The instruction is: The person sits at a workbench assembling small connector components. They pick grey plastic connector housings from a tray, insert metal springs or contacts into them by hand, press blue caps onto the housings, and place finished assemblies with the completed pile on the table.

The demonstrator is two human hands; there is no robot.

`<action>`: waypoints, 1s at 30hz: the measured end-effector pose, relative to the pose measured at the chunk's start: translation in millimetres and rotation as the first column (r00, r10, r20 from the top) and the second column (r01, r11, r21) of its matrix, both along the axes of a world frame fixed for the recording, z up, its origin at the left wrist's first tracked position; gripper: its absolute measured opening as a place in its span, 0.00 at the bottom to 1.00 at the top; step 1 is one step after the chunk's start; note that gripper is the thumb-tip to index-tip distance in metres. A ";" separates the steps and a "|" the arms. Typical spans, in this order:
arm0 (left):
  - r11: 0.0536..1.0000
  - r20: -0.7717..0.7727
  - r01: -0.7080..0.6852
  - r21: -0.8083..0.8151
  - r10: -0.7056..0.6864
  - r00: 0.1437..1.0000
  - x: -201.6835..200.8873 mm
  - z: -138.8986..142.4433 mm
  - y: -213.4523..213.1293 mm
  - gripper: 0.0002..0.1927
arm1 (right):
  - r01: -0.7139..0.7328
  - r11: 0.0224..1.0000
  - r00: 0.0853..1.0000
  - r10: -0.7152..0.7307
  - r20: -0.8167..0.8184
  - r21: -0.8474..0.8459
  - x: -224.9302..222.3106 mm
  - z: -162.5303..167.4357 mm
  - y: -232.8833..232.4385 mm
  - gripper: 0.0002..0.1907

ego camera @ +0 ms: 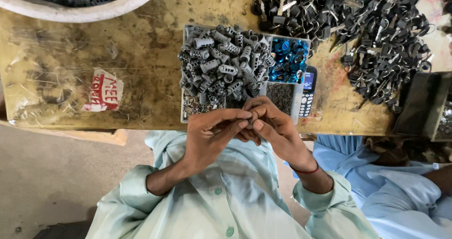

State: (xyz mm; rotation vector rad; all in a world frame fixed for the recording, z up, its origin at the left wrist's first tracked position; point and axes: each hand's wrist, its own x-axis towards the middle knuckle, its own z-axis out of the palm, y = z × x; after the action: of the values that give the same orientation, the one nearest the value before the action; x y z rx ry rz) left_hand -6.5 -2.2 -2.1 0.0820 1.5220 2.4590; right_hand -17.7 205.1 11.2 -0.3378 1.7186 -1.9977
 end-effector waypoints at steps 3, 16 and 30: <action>0.980 -0.179 -0.047 -0.191 0.012 0.984 -0.3 0.8 -3.2 0.11 | -0.008 0.999 1.000 0.009 0.025 -0.034 1.0 -0.5 -3.8 0.14; 0.953 -0.292 -0.004 -0.304 -0.089 0.952 -5.3 8.3 -11.6 0.09 | 0.117 0.987 0.992 -0.122 0.034 0.110 10.9 -0.3 -6.4 0.06; 0.971 -0.149 0.025 -0.238 -0.062 0.987 -10.1 7.0 -9.7 0.08 | 0.110 0.982 0.993 -0.101 -0.068 0.156 1.1 3.0 -4.8 0.05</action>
State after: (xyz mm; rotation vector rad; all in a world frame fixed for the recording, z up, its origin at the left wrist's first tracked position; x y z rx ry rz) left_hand -16.6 -11.9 4.8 0.2667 1.8449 2.2648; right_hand -16.5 200.3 14.2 -0.2591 1.9573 -1.9241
